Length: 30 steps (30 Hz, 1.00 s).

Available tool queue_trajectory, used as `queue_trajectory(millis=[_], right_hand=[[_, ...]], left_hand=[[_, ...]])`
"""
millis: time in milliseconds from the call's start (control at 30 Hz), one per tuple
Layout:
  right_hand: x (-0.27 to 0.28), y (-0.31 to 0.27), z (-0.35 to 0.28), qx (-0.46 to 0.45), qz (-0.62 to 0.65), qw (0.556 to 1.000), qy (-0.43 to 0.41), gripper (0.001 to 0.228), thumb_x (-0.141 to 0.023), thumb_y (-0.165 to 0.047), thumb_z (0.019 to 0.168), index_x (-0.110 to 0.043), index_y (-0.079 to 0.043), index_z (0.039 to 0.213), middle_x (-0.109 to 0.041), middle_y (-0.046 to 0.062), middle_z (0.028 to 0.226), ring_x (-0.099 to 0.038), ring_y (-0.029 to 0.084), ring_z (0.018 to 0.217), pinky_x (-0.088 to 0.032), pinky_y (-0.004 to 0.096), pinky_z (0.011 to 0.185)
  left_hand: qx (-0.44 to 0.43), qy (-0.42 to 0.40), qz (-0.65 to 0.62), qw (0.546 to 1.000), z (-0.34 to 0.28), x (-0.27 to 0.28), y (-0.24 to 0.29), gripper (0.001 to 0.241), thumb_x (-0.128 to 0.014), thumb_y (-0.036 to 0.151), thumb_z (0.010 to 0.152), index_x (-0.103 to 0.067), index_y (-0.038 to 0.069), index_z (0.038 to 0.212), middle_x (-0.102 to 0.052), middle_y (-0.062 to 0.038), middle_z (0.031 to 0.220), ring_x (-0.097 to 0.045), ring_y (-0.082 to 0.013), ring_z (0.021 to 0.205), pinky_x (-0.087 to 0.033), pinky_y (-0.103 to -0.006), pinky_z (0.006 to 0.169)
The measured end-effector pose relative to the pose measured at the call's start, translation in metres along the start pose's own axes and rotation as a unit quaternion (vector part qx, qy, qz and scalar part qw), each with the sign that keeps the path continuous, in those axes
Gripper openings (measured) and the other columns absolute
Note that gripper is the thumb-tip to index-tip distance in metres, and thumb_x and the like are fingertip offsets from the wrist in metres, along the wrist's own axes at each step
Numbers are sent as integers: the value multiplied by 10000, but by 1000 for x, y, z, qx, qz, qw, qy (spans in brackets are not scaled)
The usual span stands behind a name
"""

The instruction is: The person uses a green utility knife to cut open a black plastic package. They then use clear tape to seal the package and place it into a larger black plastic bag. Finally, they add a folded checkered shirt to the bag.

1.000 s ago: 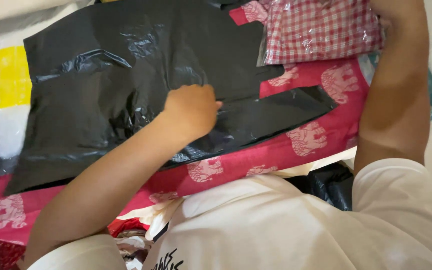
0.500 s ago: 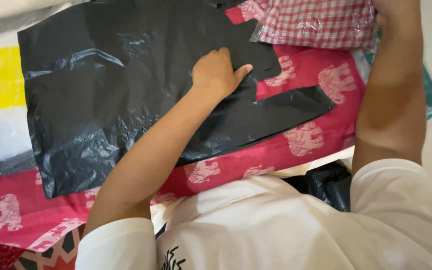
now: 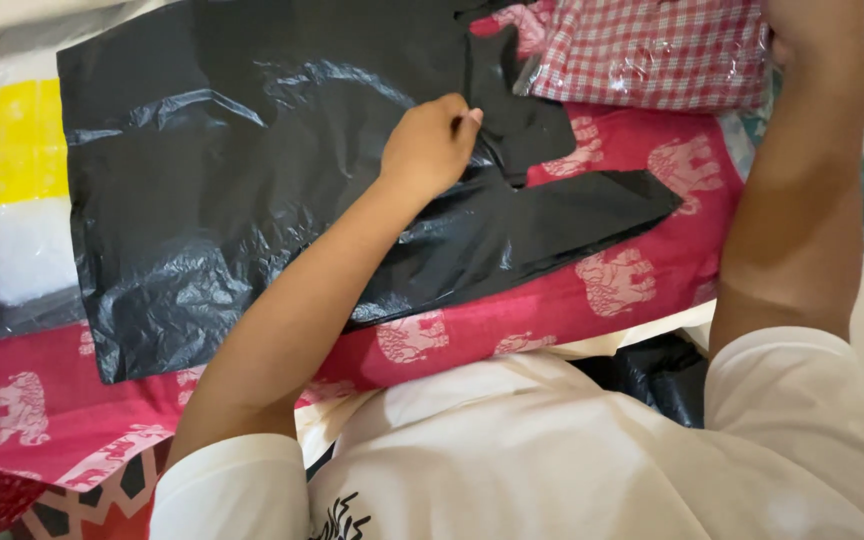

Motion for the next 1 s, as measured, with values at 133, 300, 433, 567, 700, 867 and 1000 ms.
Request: queue_trajectory(millis=[133, 300, 433, 567, 700, 867, 1000], right_hand=[[0, -4, -9, 7, 24, 1000, 1, 239, -812, -315, 994, -662, -252, 1169, -743, -72, 1152, -758, 81, 1038, -648, 273, 903], [-12, -25, -29, 17, 52, 998, 1, 244, -826, -295, 988, -658, -267, 1162, -749, -93, 1146, -772, 62, 1044, -668, 252, 915], [-35, -63, -54, 24, 74, 997, 0, 252, -837, -279, 984, -654, -279, 1157, -755, -109, 1142, -783, 46, 1048, -683, 236, 925], [-51, -81, -77, 19, 41, 997, -70, 237, -791, -245, 969, -715, -294, 1188, -745, -91, 1170, -742, 71, 1060, -642, 252, 945], [-68, -112, -92, 71, 27, 980, -184, 332, -668, -123, 991, -649, -222, 1308, -689, -46, 1278, -675, 111, 1134, -554, 285, 1062], [-72, -105, -97, 35, -34, 977, -206, 375, -655, -109, 981, -640, -170, 1351, -668, 2, 1298, -637, 192, 1164, -509, 367, 1055], [-96, -106, -99, 1, -39, 969, -243, 439, -656, -141, 949, -609, -149, 1386, -663, 27, 1307, -641, 203, 1145, -505, 355, 1011]], left_hand=[[-7, 44, -138, 989, -2, 20, -13, 297, -542, 358, 1026, -505, 172, 797, -515, 20, 678, -531, -163, 666, -391, -368, 651], [-25, 64, -198, 978, -8, 22, -22, 319, -541, 348, 1044, -432, 193, 787, -420, 63, 672, -433, -102, 660, -367, -333, 649], [-43, 90, -196, 976, -16, 27, -12, 298, -546, 339, 1033, -460, 175, 799, -444, 49, 689, -449, -119, 657, -383, -333, 650], [-53, 101, -178, 978, -16, 26, -13, 307, -523, 342, 1043, -453, 162, 805, -457, 24, 724, -461, -140, 674, -375, -350, 653], [-65, 126, -193, 971, -12, 35, -17, 307, -533, 340, 1046, -460, 175, 797, -433, 42, 691, -446, -121, 677, -374, -342, 650], [-64, 140, -194, 969, -13, 38, -22, 290, -544, 319, 1043, -478, 155, 813, -460, 18, 765, -462, -147, 751, -379, -325, 704], [-112, 123, -174, 971, -19, 45, -2, 228, -541, 289, 1045, -568, 123, 892, -522, -29, 847, -540, -179, 812, -419, -326, 748]])
Point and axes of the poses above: each hand's wrist, its own z-axis towards the middle knuckle, its own x-axis out of the back of the hand, y = z × x, the point moved 10 cm from there along z, towards the middle knuckle
